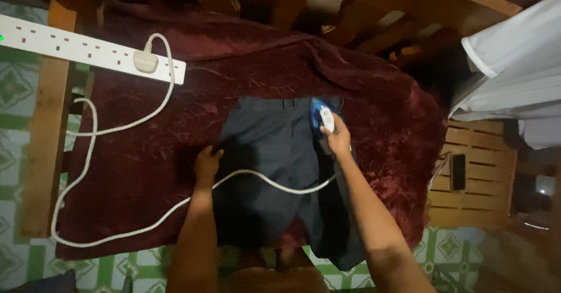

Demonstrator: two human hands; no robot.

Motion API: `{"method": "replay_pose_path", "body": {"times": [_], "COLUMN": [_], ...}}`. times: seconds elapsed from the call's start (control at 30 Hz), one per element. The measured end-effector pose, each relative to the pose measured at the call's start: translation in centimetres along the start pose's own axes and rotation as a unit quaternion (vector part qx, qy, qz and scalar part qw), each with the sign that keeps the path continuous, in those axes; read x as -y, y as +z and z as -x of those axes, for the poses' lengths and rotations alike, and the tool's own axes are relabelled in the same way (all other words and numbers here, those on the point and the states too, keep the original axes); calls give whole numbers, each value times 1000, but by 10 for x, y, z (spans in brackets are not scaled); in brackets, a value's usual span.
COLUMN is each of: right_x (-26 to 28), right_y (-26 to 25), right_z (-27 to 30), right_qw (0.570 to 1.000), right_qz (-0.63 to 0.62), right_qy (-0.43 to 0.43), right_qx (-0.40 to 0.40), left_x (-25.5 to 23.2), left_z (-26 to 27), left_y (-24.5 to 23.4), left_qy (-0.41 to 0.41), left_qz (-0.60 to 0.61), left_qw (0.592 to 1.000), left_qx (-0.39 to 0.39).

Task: The person irons a white shirt on a hanger, then removes it and hangs it. They then take a dark pair of shorts, unfold them, and iron them on a wooden bench covered with a maroon cloth. The person folds the shorts after ironing.

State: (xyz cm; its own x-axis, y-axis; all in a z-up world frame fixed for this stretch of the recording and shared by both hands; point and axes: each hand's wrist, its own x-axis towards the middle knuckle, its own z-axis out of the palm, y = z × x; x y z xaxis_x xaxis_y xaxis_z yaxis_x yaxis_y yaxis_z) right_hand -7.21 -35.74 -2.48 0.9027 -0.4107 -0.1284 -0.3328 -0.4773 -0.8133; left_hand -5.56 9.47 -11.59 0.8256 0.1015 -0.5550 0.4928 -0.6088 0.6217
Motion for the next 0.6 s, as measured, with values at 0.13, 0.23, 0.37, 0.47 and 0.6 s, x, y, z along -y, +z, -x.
{"method": "replay_pose_path", "body": {"times": [0.13, 0.23, 0.37, 0.47, 0.6], "right_x": [-5, -9, -18, -24, -16], "right_y": [-14, -42, -59, -47, -46], "right_z": [25, 74, 89, 46, 14], "right_qw": [999, 997, 994, 997, 997], "right_qz": [8, 42, 52, -65, -8], "right_qy": [27, 56, 90, 31, 73], "right_qx": [21, 27, -40, -41, 2], "left_x": [6, 13, 13, 13, 21], "left_z": [-4, -7, -9, -7, -4], "left_y": [3, 7, 9, 8, 15], "left_qy": [44, 57, 28, 11, 53], "left_qz": [-7, 1, 11, 3, -6], "left_qw": [999, 998, 1000, 1000, 998], "left_qx": [-9, -17, -6, 8, -15]}}
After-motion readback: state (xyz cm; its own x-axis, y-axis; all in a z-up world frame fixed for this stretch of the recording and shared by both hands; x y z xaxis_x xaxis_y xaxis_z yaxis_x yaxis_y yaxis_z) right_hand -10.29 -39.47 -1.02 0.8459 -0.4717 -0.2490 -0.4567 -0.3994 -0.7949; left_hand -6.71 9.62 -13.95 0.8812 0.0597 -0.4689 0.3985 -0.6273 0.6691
